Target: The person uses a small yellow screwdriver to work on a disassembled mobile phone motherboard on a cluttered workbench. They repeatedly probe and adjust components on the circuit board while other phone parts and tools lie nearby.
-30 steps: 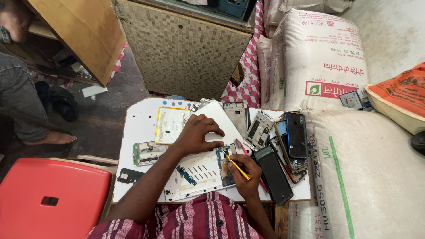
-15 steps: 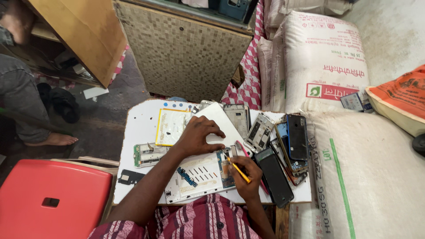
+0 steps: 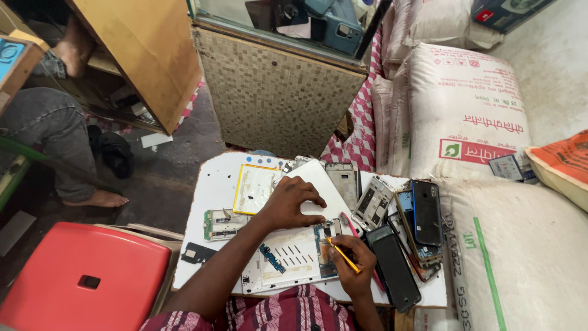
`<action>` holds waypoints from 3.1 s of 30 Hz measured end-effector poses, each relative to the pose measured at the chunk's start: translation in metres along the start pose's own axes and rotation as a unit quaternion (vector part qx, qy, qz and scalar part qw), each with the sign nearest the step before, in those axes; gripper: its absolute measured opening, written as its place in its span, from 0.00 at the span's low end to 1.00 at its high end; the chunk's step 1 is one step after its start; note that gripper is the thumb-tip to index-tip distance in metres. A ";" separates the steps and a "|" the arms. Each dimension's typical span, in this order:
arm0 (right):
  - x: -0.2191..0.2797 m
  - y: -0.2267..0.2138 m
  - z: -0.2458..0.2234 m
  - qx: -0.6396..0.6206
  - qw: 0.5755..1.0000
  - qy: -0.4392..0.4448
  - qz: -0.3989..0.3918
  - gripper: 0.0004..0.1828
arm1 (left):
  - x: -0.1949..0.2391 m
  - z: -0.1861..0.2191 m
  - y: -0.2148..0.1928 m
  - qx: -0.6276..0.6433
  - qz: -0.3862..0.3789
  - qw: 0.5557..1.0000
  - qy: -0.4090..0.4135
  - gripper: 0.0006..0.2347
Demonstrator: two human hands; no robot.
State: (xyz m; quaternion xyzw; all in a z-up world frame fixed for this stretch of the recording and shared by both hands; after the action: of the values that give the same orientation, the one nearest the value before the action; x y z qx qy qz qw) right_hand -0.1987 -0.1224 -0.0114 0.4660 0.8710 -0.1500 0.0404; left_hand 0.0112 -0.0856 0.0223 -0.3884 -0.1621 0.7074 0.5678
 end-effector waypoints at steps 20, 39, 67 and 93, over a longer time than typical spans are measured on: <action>0.001 -0.001 0.004 0.015 1.000 0.015 0.010 0.09 | 0.001 -0.003 0.004 -0.013 -0.013 1.000 -0.007 0.16; 0.002 -0.002 0.010 -0.004 1.000 0.013 0.009 0.10 | 0.001 -0.002 0.004 -0.007 -0.011 1.000 -0.009 0.15; -0.002 -0.002 -0.011 -0.002 1.000 -0.008 0.000 0.09 | -0.005 0.000 0.001 -0.007 0.001 1.000 0.010 0.15; -0.005 -0.002 -0.005 0.006 1.000 -0.002 0.006 0.08 | -0.005 -0.002 0.003 -0.018 -0.006 1.000 0.000 0.14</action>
State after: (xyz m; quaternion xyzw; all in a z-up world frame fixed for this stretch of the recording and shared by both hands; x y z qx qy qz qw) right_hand -0.1977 -0.1258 -0.0051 0.4714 0.8670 -0.1565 0.0404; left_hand 0.0109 -0.0914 0.0206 -0.3972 -0.1773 0.7013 0.5649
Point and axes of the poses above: each hand's wrist, its own x-axis away from the middle knuckle, its own y-axis out of the palm, z = x × y, the point moved 9 cm from there along -x, towards the middle knuckle, and after that the axes turned 5 degrees about y, right-handed, at the moved point
